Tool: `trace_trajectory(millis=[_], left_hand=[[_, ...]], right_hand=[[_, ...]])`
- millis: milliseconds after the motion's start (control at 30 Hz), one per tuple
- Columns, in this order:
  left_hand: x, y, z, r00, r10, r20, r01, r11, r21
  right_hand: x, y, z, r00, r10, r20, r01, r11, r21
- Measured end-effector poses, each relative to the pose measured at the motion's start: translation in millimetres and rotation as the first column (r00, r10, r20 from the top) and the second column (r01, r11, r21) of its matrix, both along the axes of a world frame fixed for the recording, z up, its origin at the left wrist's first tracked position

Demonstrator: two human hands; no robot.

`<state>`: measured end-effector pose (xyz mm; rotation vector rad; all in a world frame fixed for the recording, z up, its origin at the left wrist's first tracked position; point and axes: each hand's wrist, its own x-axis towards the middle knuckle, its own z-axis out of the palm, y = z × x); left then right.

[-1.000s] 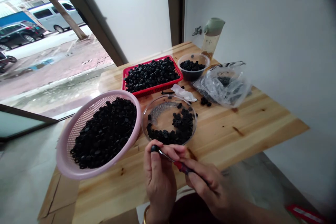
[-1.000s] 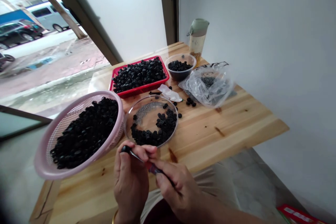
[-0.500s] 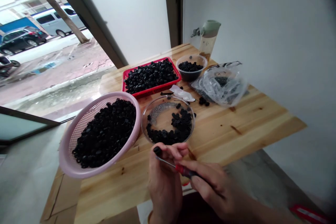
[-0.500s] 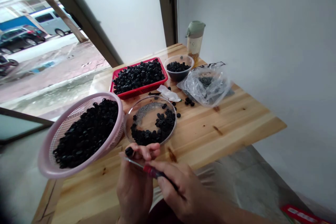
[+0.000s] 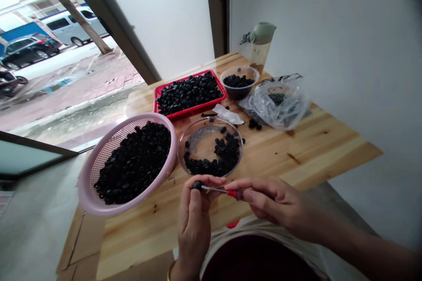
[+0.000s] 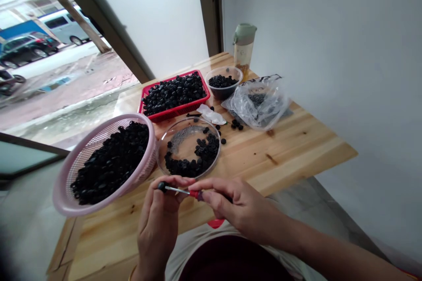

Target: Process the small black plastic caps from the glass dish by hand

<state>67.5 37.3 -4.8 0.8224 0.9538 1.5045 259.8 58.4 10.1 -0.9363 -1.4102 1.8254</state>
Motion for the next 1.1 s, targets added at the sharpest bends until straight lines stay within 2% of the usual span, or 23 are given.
trace_trajectory(millis=[167, 267, 400, 467, 567, 700, 800, 867, 1000, 1100], left_hand=[[-3, 0, -0.9, 0.996, -0.071, -0.046, 0.073, 0.996, 0.05], [3, 2, -0.7, 0.995, -0.09, 0.049, 0.087, 0.994, 0.069], [18, 6, 1.5, 0.98, -0.021, 0.198, 0.009, 0.998, 0.058], [23, 8, 2.4, 0.969, 0.024, 0.244, -0.03, 0.999, 0.022], [28, 10, 3.1, 0.96, 0.053, 0.273, -0.044, 0.998, -0.041], [31, 9, 3.7, 0.956, 0.081, 0.28, -0.05, 0.992, -0.118], [30, 8, 2.9, 0.955, 0.088, 0.285, -0.051, 0.99, -0.135], [25, 9, 1.9, 0.962, 0.081, 0.262, -0.05, 0.991, -0.121], [8, 14, 4.0, 0.983, 0.062, 0.174, -0.04, 0.991, -0.124], [-1, 19, 11.6, 0.976, 0.091, 0.196, -0.07, 0.991, -0.111]], right_hand=[[2, 0, 5.6, 1.0, 0.023, -0.002, -0.023, 0.999, -0.042], [-2, -3, 0.8, 0.998, 0.012, -0.063, -0.015, 0.999, -0.045], [-20, -15, -14.9, 0.981, -0.12, -0.154, 0.121, 0.993, -0.001], [-28, -22, -22.5, 0.973, -0.202, -0.112, 0.211, 0.975, 0.075], [-37, -30, -31.9, 0.955, -0.297, -0.004, 0.287, 0.919, 0.271], [-45, -35, -42.1, 0.95, -0.312, 0.016, 0.266, 0.834, 0.483], [-48, -36, -43.0, 0.938, -0.342, 0.047, 0.263, 0.795, 0.547], [-44, -33, -37.3, 0.943, -0.322, 0.084, 0.239, 0.83, 0.505], [-21, -26, -15.3, 0.97, -0.151, 0.188, 0.075, 0.93, 0.359], [-2, -22, -1.4, 0.965, -0.11, 0.237, 0.032, 0.95, 0.31]])
